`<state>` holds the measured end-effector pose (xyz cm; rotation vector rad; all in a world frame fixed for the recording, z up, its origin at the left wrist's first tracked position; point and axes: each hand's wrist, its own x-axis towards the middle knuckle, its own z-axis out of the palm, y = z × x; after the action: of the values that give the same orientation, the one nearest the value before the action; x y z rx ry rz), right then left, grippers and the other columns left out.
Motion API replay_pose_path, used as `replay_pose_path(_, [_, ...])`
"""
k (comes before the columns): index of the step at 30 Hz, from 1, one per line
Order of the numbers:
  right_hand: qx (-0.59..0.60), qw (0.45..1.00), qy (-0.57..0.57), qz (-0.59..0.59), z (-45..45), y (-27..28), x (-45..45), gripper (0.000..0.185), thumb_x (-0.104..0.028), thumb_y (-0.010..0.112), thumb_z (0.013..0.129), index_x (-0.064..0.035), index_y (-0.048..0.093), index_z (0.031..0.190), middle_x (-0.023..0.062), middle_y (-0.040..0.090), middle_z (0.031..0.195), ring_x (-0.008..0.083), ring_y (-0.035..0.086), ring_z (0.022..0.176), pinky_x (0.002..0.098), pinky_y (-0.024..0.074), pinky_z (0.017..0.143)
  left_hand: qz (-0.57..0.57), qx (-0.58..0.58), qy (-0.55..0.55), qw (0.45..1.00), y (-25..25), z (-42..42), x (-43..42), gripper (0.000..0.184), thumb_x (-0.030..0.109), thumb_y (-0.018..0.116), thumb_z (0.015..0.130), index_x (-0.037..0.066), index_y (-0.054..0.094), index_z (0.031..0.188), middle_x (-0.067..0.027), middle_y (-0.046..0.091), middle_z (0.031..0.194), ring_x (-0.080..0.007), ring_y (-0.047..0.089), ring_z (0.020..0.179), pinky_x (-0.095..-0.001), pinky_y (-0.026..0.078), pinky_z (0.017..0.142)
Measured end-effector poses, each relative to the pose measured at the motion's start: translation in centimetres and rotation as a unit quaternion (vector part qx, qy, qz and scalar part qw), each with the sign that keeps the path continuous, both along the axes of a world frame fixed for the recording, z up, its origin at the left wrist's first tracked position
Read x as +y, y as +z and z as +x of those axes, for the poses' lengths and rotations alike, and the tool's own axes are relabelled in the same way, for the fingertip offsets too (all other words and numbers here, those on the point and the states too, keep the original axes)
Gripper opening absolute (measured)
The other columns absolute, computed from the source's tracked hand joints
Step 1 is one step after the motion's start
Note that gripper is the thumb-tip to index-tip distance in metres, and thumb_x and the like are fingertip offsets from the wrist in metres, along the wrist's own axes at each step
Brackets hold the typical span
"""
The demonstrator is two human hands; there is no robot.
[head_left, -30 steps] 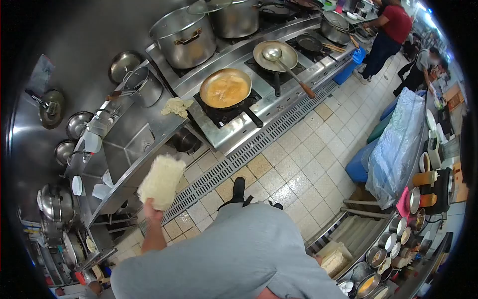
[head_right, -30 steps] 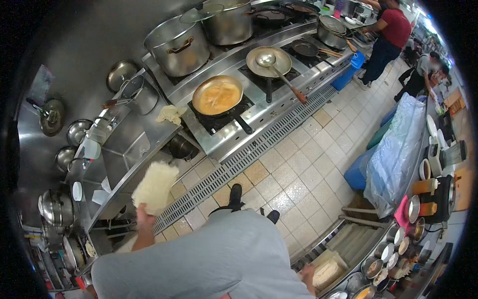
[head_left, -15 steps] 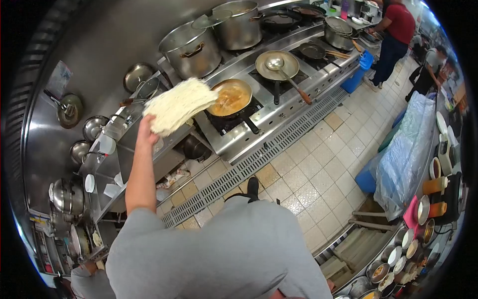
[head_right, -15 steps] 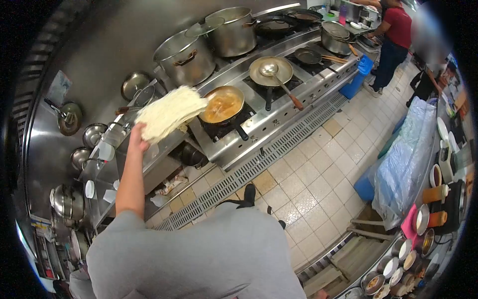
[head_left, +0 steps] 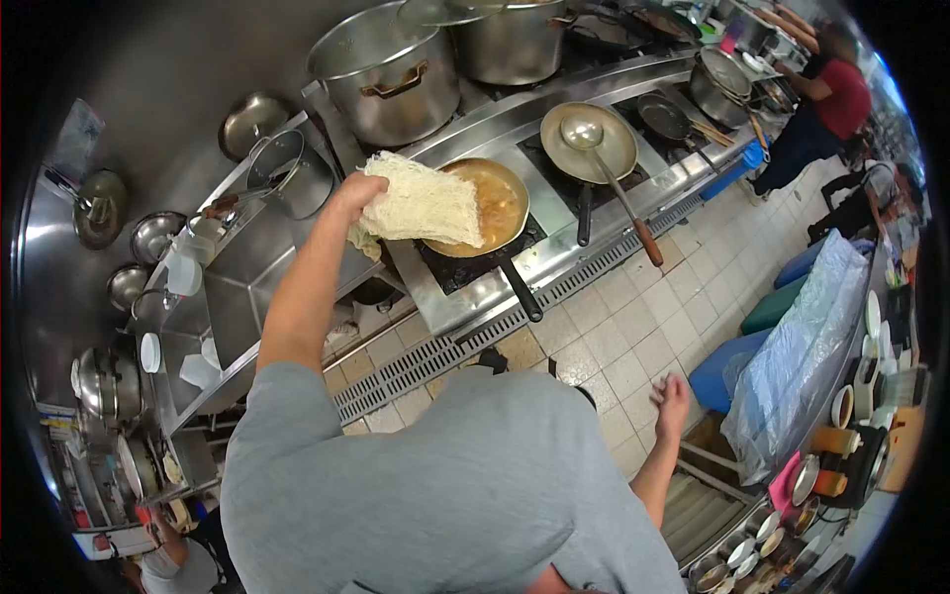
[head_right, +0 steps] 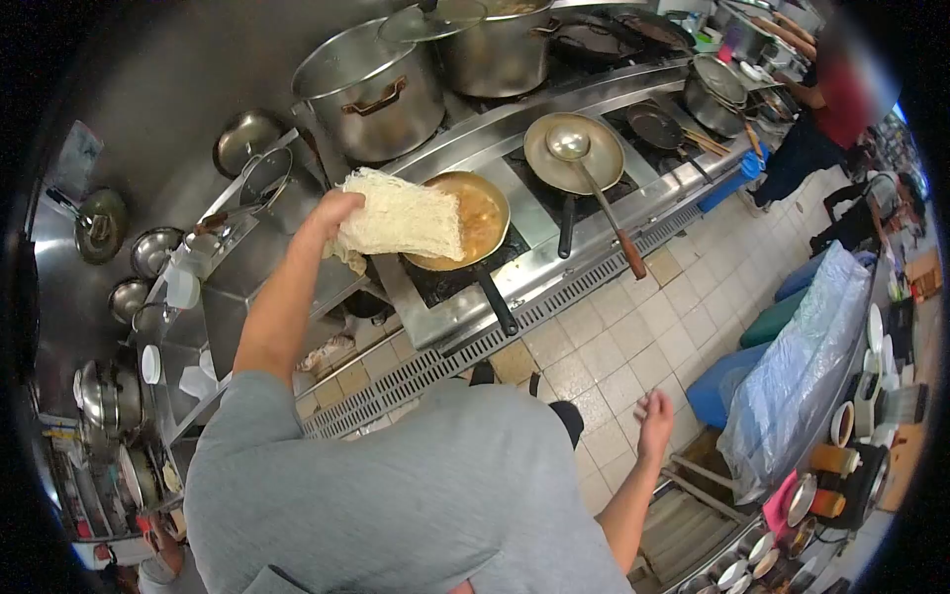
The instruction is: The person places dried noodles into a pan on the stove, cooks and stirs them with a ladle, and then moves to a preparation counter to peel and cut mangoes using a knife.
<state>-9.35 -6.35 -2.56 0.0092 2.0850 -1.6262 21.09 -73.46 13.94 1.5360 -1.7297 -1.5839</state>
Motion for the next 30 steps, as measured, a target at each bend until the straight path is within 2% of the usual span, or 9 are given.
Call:
replay_pose_path(3, [-0.135, 0.968, -0.011, -0.209, -5.3, 4.4, -8.1, 0.062, -0.047, 0.051, 0.101, 0.0027, 0.047, 0.138, 0.0176, 0.058, 0.129, 0.0288, 0.061, 0.114, 0.0438, 0.0521, 0.092, 0.046, -0.017, -0.013, 0.999, 1.8, -1.3, 0.0, 0.041, 0.01, 0.068, 0.078, -0.01, 0.064, 0.113, -0.016, 0.07, 0.102, -0.0275, 0.07, 0.086, -0.0404, 0.057, 0.076])
replay_pose_path(6, [-0.196, 0.952, 0.018, -0.235, -10.8, 5.4, -15.1, 0.067, -0.05, 0.048, 0.102, 0.0048, 0.045, 0.14, 0.0203, 0.057, 0.13, 0.0318, 0.06, 0.116, 0.0436, 0.0526, 0.094, 0.062, 0.017, 0.003, 0.998, 2.3, -2.9, 0.7, 0.041, 0.009, 0.075, 0.079, -0.008, 0.065, 0.115, -0.0152, 0.07, 0.106, -0.0262, 0.07, 0.089, -0.0391, 0.057, 0.08])
replay_pose_path(11, [-0.322, 0.888, 0.188, -0.27, -18.6, 2.9, -23.6, 0.059, -0.046, 0.041, 0.105, 0.0017, 0.046, 0.138, 0.0196, 0.058, 0.127, 0.0311, 0.061, 0.115, 0.0401, 0.0553, 0.093, -0.041, -0.114, -0.026, 0.992, 1.1, -4.0, 1.2, 0.044, 0.008, 0.08, 0.077, -0.004, 0.065, 0.116, -0.0136, 0.071, 0.108, -0.0248, 0.07, 0.094, -0.0373, 0.056, 0.084])
replay_pose_path(15, [-0.394, 0.833, 0.294, -0.255, -23.5, 0.9, -26.8, 0.052, -0.048, 0.043, 0.104, -0.0035, 0.052, 0.13, 0.0124, 0.066, 0.103, 0.0274, 0.069, 0.091, 0.0391, 0.0599, 0.077, -0.056, -0.079, -0.023, 0.995, 1.9, -5.0, 2.4, 0.044, 0.007, 0.08, 0.076, -0.003, 0.065, 0.116, -0.0134, 0.072, 0.107, -0.0237, 0.069, 0.095, -0.0356, 0.055, 0.086])
replay_pose_path(19, [-0.444, 0.781, 0.376, -0.228, -25.1, 3.3, -29.1, 0.042, -0.043, 0.05, 0.102, -0.0056, 0.055, 0.122, 0.0047, 0.063, 0.076, 0.0197, 0.065, 0.059, 0.0355, 0.0576, 0.054, -0.222, -0.238, -0.094, 0.941, 9.2, -9.7, 7.4, 0.047, 0.01, 0.08, 0.075, 0.004, 0.063, 0.119, -0.0138, 0.072, 0.107, -0.024, 0.069, 0.096, -0.0354, 0.053, 0.087])
replay_pose_path(21, [-0.409, 0.807, 0.377, -0.197, -25.6, 4.1, -29.6, 0.037, -0.037, 0.053, 0.101, -0.0056, 0.055, 0.121, 0.0039, 0.06, 0.074, 0.0169, 0.061, 0.054, 0.0334, 0.0545, 0.05, -0.253, -0.263, -0.121, 0.923, 10.3, -11.8, 9.9, 0.049, 0.012, 0.079, 0.076, 0.008, 0.062, 0.122, -0.0142, 0.072, 0.108, -0.0259, 0.069, 0.097, -0.0364, 0.053, 0.088])
replay_pose_path(24, [-0.326, 0.849, 0.388, -0.148, -25.0, 6.7, -29.5, 0.028, -0.024, 0.056, 0.099, -0.0054, 0.055, 0.12, 0.0027, 0.057, 0.07, 0.0131, 0.053, 0.047, 0.0297, 0.0481, 0.043, -0.416, -0.36, -0.189, 0.813, 8.4, -12.5, 11.8, 0.054, 0.014, 0.075, 0.077, 0.017, 0.058, 0.128, -0.0139, 0.069, 0.112, -0.0365, 0.065, 0.102, -0.0436, 0.054, 0.085])
replay_pose_path(27, [-0.222, 0.878, 0.412, -0.097, -23.8, 9.8, -27.2, 0.027, -0.012, 0.054, 0.097, -0.0038, 0.054, 0.123, 0.0016, 0.054, 0.067, 0.0115, 0.049, 0.045, 0.0255, 0.044, 0.042, -0.303, -0.407, -0.231, 0.83, 8.0, -14.3, 15.0, 0.054, 0.009, 0.071, 0.077, 0.019, 0.059, 0.129, -0.0133, 0.07, 0.109, -0.0354, 0.066, 0.101, -0.0439, 0.054, 0.084])
replay_pose_path(30, [-0.097, 0.879, 0.466, -0.021, -23.1, 12.8, -25.1, 0.034, -0.007, 0.053, 0.096, -0.0026, 0.051, 0.13, 0.0019, 0.053, 0.067, 0.0119, 0.05, 0.046, 0.0258, 0.0441, 0.042, -0.308, -0.415, -0.238, 0.822, 6.7, -14.2, 17.4, 0.046, 0.013, 0.07, 0.08, 0.02, 0.062, 0.125, -0.0099, 0.07, 0.109, -0.0328, 0.064, 0.105, -0.0427, 0.054, 0.084])
